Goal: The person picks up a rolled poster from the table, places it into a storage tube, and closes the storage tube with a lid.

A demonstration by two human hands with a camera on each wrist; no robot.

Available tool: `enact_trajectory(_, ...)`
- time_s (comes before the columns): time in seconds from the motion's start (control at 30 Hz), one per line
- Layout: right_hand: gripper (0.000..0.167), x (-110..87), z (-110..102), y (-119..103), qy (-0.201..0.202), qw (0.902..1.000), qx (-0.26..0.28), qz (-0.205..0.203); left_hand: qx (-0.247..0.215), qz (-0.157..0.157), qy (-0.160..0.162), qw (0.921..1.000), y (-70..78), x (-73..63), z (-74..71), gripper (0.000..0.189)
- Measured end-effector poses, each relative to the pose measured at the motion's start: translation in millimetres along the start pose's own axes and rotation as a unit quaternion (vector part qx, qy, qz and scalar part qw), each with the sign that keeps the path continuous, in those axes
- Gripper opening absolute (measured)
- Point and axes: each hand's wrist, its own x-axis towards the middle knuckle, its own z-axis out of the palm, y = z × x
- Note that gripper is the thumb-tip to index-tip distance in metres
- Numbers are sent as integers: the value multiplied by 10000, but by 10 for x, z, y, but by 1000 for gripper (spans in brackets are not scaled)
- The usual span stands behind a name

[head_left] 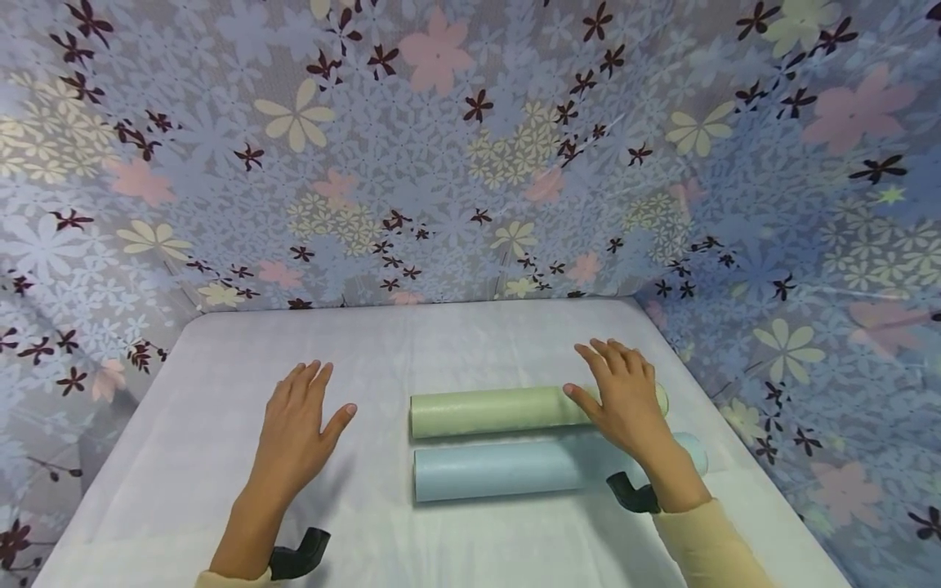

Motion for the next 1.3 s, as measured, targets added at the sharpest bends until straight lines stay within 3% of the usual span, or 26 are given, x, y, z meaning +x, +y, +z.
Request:
enact_trajectory(0.17,67,-151,135,-121,292,9992,-163,223,97,39,376,9992,-17,-106,43,67)
enact_trajectory(0.4,73,-312,324,-287,278,9984,-331,364,296,76,760,9966,-4,-219,128,67)
enact_trajectory(0.87,69,-507,628,-473,399,9980,-451,164,511,-156,672,9963,-29,-384,231,67)
enact_trajectory(1.3,73,-505,667,-540,527,9973,-519,6,536,-253,568,9966,-37,-462,232,69)
